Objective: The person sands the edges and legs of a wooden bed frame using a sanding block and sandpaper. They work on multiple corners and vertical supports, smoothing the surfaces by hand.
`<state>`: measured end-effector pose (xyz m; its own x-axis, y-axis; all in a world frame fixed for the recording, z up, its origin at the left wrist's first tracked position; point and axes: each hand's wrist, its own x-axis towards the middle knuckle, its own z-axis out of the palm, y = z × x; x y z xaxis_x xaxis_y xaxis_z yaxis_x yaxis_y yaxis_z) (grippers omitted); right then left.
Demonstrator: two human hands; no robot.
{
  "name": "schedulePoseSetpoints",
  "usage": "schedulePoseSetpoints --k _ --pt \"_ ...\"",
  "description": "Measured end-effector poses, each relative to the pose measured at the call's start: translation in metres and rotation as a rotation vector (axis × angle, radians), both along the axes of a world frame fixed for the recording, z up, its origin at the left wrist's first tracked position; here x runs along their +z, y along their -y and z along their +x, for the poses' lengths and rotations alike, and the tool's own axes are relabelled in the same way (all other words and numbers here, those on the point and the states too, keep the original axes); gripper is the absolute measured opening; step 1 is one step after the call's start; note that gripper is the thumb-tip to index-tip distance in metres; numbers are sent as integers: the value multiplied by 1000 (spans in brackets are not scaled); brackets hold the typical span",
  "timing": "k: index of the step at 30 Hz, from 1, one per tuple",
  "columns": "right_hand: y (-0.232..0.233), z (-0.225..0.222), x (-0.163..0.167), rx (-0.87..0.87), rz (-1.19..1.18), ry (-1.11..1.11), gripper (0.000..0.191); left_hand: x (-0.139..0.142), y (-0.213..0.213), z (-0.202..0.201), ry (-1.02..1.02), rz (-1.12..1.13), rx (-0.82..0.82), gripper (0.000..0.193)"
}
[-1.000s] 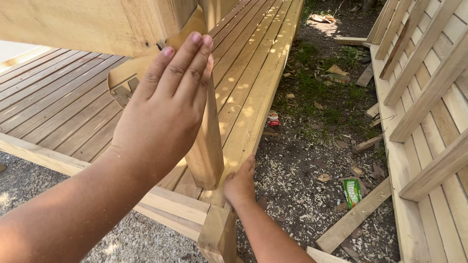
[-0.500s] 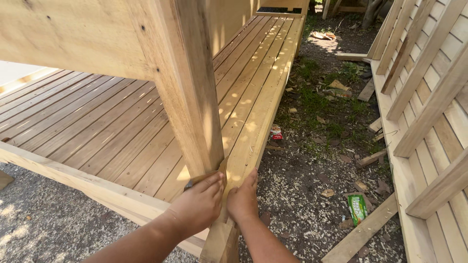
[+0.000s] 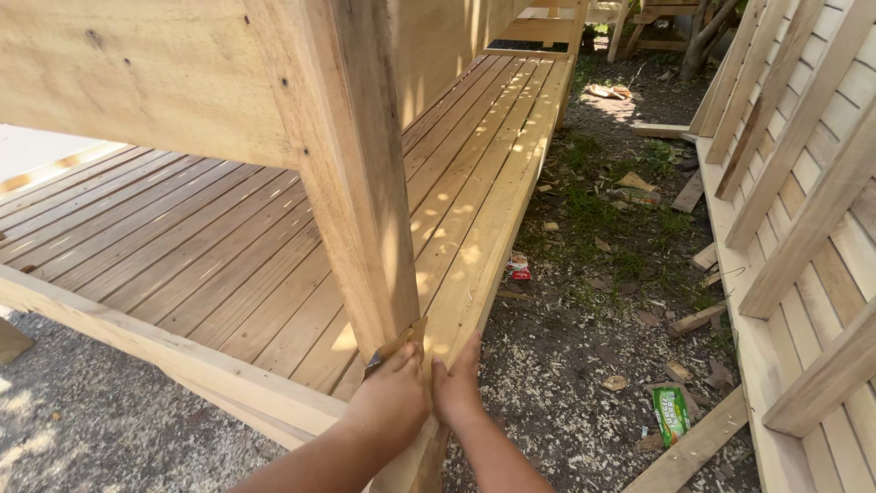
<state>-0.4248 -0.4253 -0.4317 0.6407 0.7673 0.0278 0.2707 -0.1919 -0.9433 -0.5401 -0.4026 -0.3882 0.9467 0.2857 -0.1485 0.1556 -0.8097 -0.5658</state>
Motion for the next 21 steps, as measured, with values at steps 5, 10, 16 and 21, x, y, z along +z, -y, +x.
schedulePoseSetpoints --k 5,10,16,21 --pt "21 16 8 128 -64 -424 67 67 -18 -6 22 230 -52 47" --pt "35 22 18 90 -63 -411 52 117 -25 -5 307 446 -31 46" --pt "47 18 3 34 -61 -504 53 23 -1 20 -13 -140 137 29" --pt "68 14 -12 -132 94 -569 73 55 10 42 308 -415 128 23"
